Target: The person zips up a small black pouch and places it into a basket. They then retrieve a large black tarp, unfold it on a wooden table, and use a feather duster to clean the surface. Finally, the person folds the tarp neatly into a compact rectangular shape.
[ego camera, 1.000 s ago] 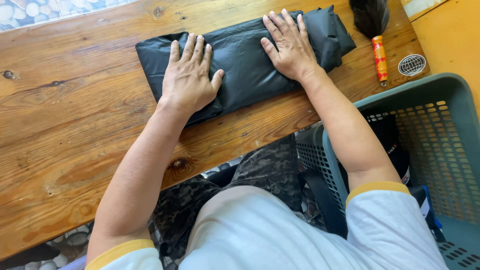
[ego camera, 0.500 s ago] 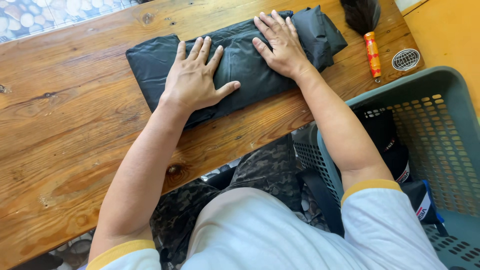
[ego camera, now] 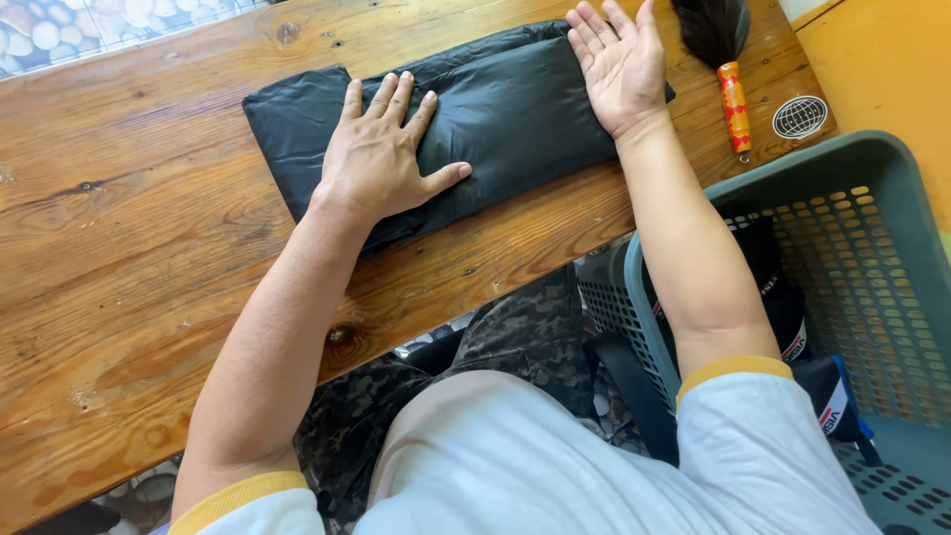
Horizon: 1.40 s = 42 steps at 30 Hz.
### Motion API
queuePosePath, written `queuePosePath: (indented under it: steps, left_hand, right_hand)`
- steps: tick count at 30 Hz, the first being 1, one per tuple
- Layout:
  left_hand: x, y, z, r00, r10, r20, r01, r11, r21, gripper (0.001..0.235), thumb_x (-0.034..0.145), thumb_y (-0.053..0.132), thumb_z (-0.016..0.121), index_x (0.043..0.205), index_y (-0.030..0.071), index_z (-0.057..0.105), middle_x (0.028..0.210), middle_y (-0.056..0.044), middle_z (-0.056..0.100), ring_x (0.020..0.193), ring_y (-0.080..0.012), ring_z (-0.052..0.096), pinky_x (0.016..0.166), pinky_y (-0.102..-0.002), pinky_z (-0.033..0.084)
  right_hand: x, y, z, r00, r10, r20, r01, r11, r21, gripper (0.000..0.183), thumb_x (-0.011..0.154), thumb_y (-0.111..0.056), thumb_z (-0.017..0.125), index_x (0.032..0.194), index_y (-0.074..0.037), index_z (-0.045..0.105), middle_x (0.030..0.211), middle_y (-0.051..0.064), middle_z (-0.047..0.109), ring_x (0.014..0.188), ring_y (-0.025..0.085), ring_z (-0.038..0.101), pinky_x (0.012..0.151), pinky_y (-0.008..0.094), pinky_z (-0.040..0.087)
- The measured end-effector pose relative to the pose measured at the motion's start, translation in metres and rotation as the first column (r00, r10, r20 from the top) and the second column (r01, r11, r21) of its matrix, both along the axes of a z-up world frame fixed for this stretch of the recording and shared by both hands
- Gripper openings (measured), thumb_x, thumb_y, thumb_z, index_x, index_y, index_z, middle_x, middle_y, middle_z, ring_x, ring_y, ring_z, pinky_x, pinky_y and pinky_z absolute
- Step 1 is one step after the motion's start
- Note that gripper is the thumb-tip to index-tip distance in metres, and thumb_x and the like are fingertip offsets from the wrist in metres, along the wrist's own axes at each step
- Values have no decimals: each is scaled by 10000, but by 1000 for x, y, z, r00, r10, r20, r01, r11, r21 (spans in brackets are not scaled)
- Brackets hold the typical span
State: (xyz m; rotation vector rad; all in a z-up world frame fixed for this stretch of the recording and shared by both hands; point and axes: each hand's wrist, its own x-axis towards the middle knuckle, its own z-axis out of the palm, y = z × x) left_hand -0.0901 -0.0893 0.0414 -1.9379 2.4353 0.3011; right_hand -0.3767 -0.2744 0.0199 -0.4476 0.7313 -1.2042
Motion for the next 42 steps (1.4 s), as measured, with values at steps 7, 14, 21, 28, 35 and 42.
queuePosePath:
  steps: [7, 14, 21, 28, 35, 42]
  left_hand:
    - [0, 1, -3, 1000, 4, -14, -5, 999, -39, 1051, 908, 913, 160, 1641, 163, 229, 1691, -182, 193, 1568, -307, 115, 1233, -560, -1]
    - [0, 2, -3, 1000, 17, -5, -17, 1000, -5, 1071, 888, 923, 137, 1647, 167, 173, 1702, -162, 140, 1573, -298, 72, 1239, -560, -24]
    - [-1, 1, -6, 1000, 18, 21, -18, 1000, -1, 1066, 886, 917, 126, 1646, 171, 146, 1703, -153, 117, 1574, -302, 57, 1247, -572, -14]
    - [0, 0, -9, 1000, 28, 12, -28, 1000, -1, 1055, 884, 914, 133, 1643, 182, 142, 1699, -148, 120, 1572, -308, 63, 1251, -585, -15]
    - [0, -1, -7, 1000, 21, -9, -22, 1000, -13, 1072, 884, 918, 140, 1644, 163, 180, 1699, -168, 155, 1570, -316, 96, 1236, -577, 3]
    - [1, -2, -10, 999, 24, -35, -24, 1000, -15, 1075, 889, 914, 155, 1640, 146, 199, 1694, -181, 174, 1571, -308, 98, 1237, -560, 14]
  right_hand:
    - [-21, -18, -14, 965, -13, 263, -21, 991, 128, 839, 932, -516, 351, 1511, 87, 282, 1420, 442, 506, 1313, 564, 544, 1063, 627, 507]
    - [-48, -33, -14, 953, -140, 269, 83, 973, 214, 792, 952, -492, 331, 1429, 140, 346, 1410, 452, 514, 1324, 626, 515, 1088, 691, 459]
    - [-87, -19, 2, 688, -595, -415, 621, 779, -86, 624, 797, -432, 528, 1189, 23, 698, 985, 162, 752, 951, 321, 780, 989, 519, 593]
    - [-27, 154, 48, 814, -146, -562, 173, 985, -5, 273, 1000, -336, 497, 1059, -111, 639, 889, 46, 662, 818, 197, 703, 638, 298, 499]
    - [-13, 184, 32, 873, 79, -481, -7, 989, 150, 373, 996, -276, 609, 1207, 20, 525, 1171, 259, 655, 1096, 384, 743, 542, 306, 598]
    - [8, 170, 25, 827, 5, -562, 99, 983, 155, 208, 885, -250, 804, 871, -178, 610, 857, -20, 603, 752, 125, 661, 442, 203, 291]
